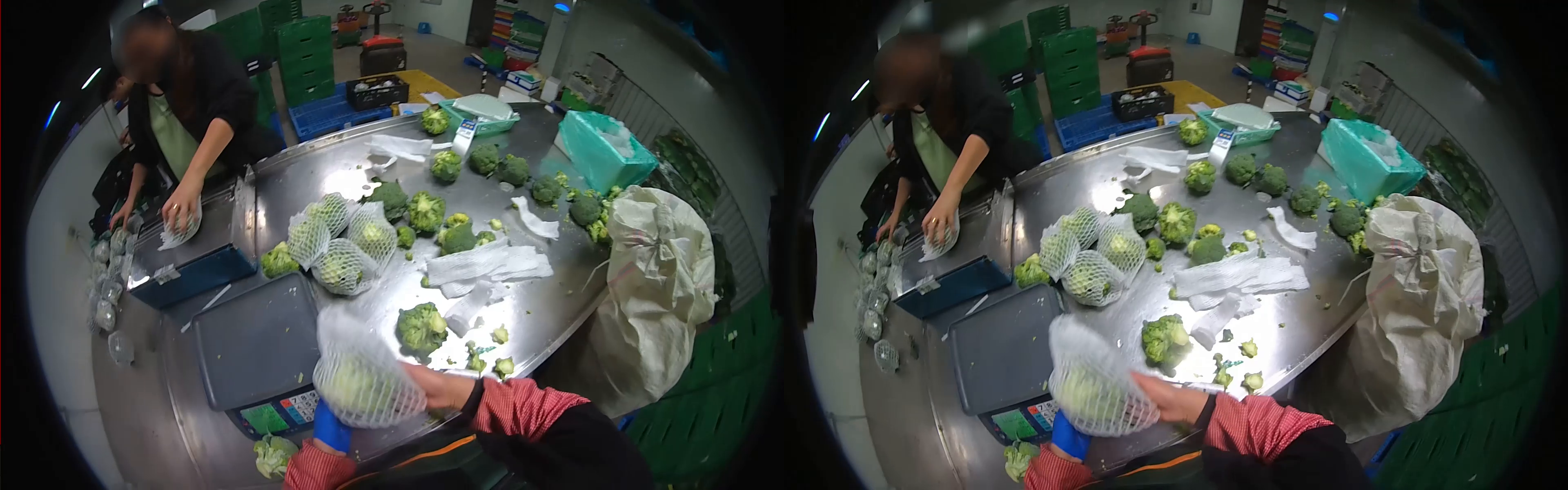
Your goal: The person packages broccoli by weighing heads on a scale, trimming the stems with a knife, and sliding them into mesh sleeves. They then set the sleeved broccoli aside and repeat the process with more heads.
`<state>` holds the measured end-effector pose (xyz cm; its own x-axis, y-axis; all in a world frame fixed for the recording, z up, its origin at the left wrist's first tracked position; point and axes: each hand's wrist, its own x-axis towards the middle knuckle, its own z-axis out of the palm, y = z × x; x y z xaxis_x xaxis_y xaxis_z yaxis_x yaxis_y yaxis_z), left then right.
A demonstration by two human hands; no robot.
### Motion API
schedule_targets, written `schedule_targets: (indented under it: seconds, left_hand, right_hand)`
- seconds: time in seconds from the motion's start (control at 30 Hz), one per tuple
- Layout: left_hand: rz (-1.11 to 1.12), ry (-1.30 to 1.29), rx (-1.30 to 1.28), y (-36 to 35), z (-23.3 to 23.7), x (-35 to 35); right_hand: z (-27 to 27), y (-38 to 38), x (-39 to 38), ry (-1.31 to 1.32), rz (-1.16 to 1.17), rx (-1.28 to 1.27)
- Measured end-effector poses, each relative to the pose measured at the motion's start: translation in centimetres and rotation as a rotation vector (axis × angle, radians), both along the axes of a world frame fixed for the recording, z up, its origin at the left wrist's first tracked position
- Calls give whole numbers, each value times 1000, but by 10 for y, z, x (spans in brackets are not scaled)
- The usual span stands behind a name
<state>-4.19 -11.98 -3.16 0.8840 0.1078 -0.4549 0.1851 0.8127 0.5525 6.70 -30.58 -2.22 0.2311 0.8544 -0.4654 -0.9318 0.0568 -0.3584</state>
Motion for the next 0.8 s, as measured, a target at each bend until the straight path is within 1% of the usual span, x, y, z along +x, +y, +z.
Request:
schedule_targets:
  seconds: [0.03, 0.07, 0.1, 0.13, 0.17, 0.2, 0.23, 0.27, 0.33, 0.4, 0.43, 0.5, 0.53, 0.57, 0.63, 0.67, 0.73, 0.77, 0.8]
  left_hand:
    - [73, -115, 175, 2, 1, 10]
    - [162, -41, 303, 4, 12, 11]
    - [127, -19, 323, 0, 36, 24]
    - [89, 0, 345, -6, 54, 34]
    - [116, -112, 531, -9, 38, 32]
    - [134, -223, 721, -12, 9, 33]
    - [138, -338, 912, -13, -7, 34]
    - [172, -321, 668, -12, 0, 38]
    - [231, -289, 177, -10, 28, 53]
    - [255, -234, 100, -14, 45, 66]
    - [256, -226, 47, -13, 50, 76]
    - [218, -227, -46, -4, 57, 103]
    - [231, -210, -19, 9, 52, 121]
    - [243, -195, 10, 23, 49, 143]
    - [271, -195, 175, 48, 49, 193]
    - [323, -161, 322, 60, 50, 219]
    - [370, -106, 466, 94, 35, 273]
    - [464, -37, 653, 103, 30, 295]
    - [492, -57, 912, 140, -5, 323]
  right_hand:
    - [-10, 0, 13, -39, -35, -31]
    - [25, 3, 21, -86, -128, -123]
    - [18, -5, 36, -182, -41, 96]
    - [41, 6, 41, -196, -67, -117]
    - [57, 11, 46, -231, -26, -124]
    - [63, 13, 50, -267, 10, -128]
    - [62, 18, 53, -271, 4, -114]
    - [61, 25, 55, -277, -6, -100]
    - [57, 33, 63, -320, 3, -90]
    - [55, 35, 75, -382, 33, -103]
    - [63, 34, 80, -444, 1, -119]
    - [64, 22, 103, -723, 91, -229]
    - [62, 15, 112, -865, 137, -287]
    - [54, 6, 122, -867, 92, -232]
    - [51, -17, 138, -992, 76, -286]
    - [50, -31, 146, -1055, 70, -314]
    - [44, -59, 163, -1167, 4, -425]
    - [34, -73, 174, -1242, -32, -458]
    - [27, -87, 185, -1316, -72, -495]
